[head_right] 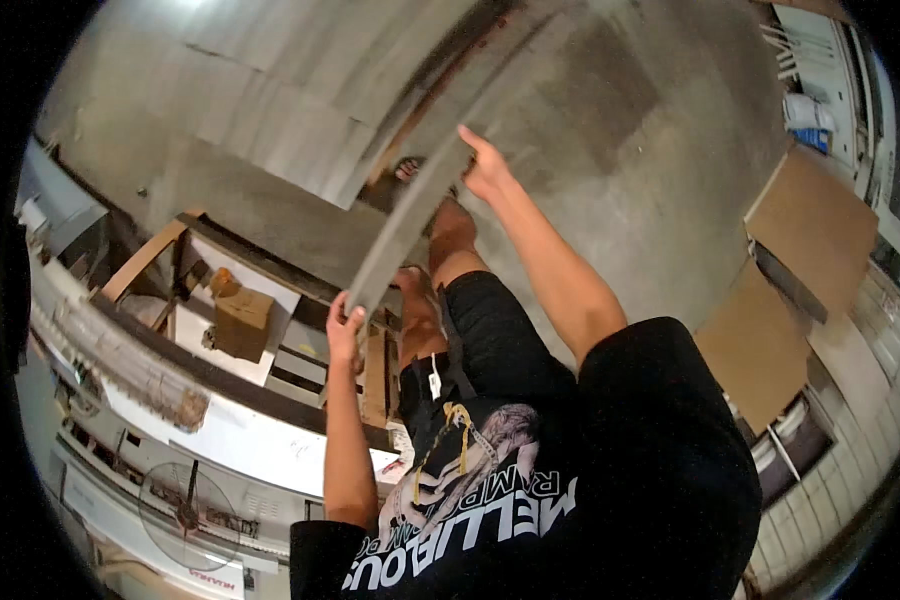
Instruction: The recorder is seen picking up, inspecting, and arranging various wooden furniture components near a manufacturing machine.
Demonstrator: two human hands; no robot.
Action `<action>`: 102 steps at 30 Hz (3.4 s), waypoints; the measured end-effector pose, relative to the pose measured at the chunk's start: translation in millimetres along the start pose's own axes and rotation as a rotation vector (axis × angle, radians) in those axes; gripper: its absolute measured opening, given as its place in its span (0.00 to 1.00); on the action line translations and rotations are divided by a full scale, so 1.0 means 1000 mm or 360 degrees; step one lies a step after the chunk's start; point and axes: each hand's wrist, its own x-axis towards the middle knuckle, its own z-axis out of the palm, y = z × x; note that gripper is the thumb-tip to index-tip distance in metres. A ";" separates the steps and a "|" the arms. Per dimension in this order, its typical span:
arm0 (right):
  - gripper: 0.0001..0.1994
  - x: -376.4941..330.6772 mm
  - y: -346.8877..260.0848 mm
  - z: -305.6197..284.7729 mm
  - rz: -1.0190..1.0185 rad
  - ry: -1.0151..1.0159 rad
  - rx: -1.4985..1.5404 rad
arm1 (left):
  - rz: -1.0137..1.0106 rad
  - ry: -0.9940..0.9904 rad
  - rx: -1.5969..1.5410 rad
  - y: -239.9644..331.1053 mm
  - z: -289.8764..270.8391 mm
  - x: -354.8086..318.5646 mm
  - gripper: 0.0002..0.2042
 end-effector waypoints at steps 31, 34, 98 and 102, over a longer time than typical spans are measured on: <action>0.27 0.129 -0.006 0.066 -0.1231 -0.0991 -0.2820 | -0.0040 0.0144 -0.1111 -0.072 -0.011 0.276 0.25; 0.26 0.136 -0.010 0.063 -0.1275 -0.0993 -0.3004 | -0.0020 0.0213 -0.0993 -0.060 0.002 0.274 0.23; 0.22 0.211 0.015 0.037 -0.0343 0.0464 -0.0758 | 0.0821 0.0639 0.1321 -0.011 -0.018 0.212 0.23; 0.17 0.301 -0.127 -0.070 -0.0662 -0.0201 -0.0624 | 0.1016 0.0406 0.1101 0.031 0.095 0.260 0.22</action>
